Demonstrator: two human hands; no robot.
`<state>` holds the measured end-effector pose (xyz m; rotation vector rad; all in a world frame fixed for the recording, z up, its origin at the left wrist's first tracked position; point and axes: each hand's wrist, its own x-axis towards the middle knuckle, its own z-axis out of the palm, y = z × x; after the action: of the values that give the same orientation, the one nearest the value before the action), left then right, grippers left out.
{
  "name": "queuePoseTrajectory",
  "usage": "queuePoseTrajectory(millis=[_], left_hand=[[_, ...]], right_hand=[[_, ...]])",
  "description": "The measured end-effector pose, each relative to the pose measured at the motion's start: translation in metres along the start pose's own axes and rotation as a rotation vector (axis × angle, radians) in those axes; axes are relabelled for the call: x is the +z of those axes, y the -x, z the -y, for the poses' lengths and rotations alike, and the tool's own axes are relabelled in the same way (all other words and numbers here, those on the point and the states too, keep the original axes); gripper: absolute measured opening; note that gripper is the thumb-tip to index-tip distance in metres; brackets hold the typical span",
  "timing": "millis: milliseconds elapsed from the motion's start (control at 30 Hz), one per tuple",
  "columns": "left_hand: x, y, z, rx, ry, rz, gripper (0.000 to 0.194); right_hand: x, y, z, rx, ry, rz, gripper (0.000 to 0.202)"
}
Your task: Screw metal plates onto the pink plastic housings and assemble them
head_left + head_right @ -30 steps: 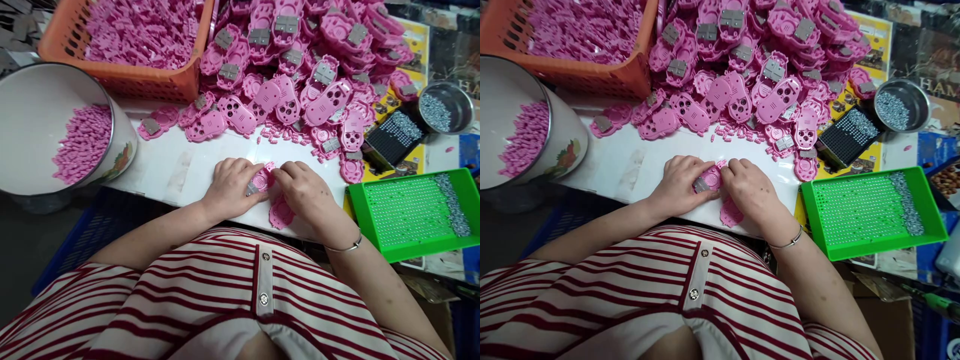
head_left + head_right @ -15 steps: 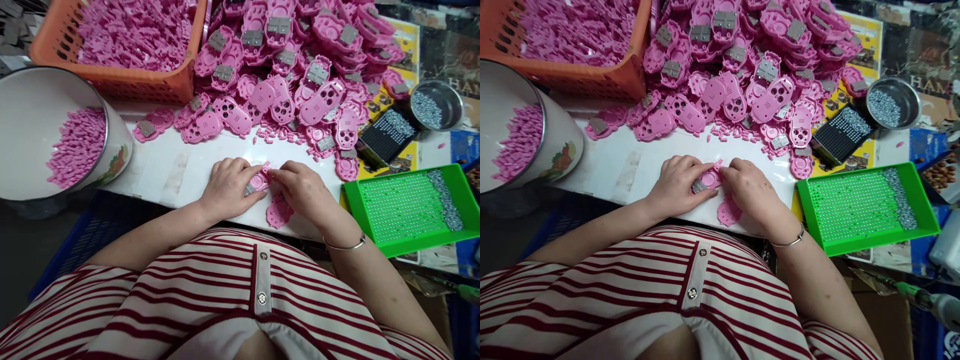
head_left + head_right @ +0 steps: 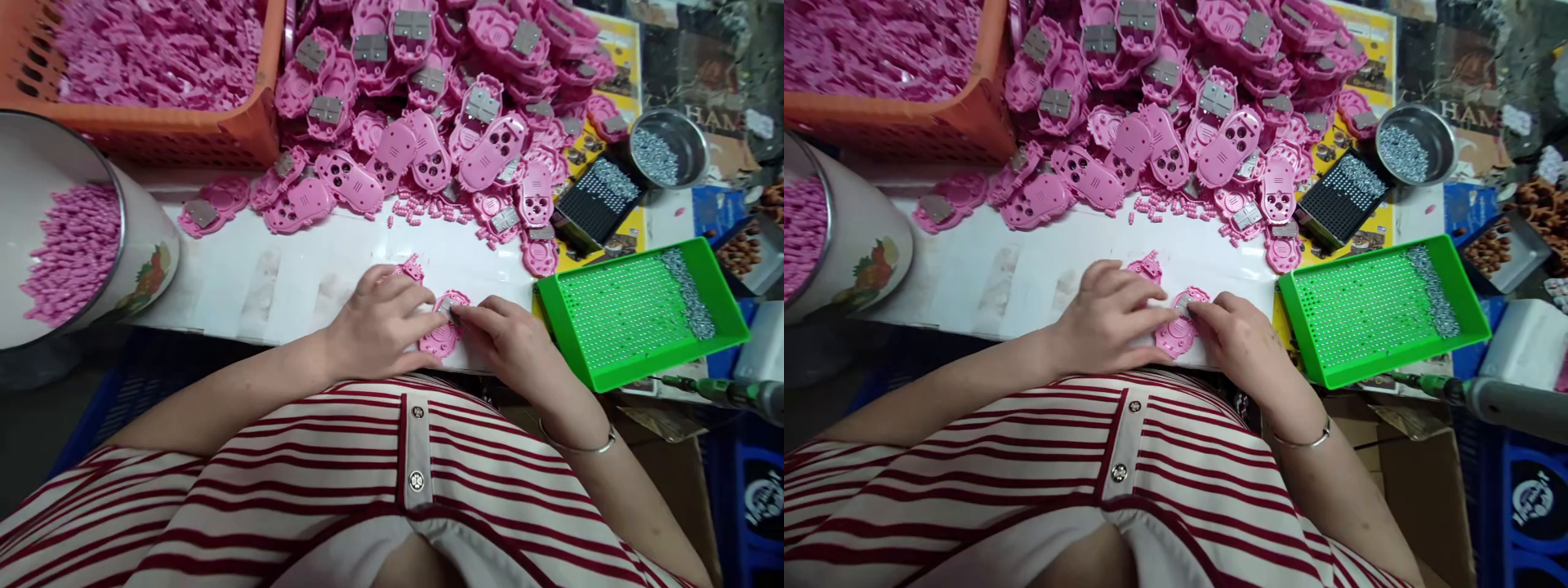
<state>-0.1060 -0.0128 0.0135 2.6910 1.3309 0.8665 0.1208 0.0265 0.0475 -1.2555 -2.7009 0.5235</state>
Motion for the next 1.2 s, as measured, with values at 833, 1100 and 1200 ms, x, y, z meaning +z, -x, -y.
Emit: queuePoseTrajectory(millis=[833,1100,1200], left_hand=[[0.02,-0.029,-0.032,0.195,0.051,0.318,0.061],[0.007,-0.003,-0.016,0.06,0.077,0.246,0.021],[0.004,0.003,-0.013,0.014,0.124,0.246,0.027]], right_hand=[[-0.042,-0.075,-0.048,0.207,0.388,0.16,0.03],[-0.023,-0.095,-0.04,0.065,0.403,0.058,0.03],[-0.017,-0.099,-0.037,0.0,0.447,0.06,0.034]])
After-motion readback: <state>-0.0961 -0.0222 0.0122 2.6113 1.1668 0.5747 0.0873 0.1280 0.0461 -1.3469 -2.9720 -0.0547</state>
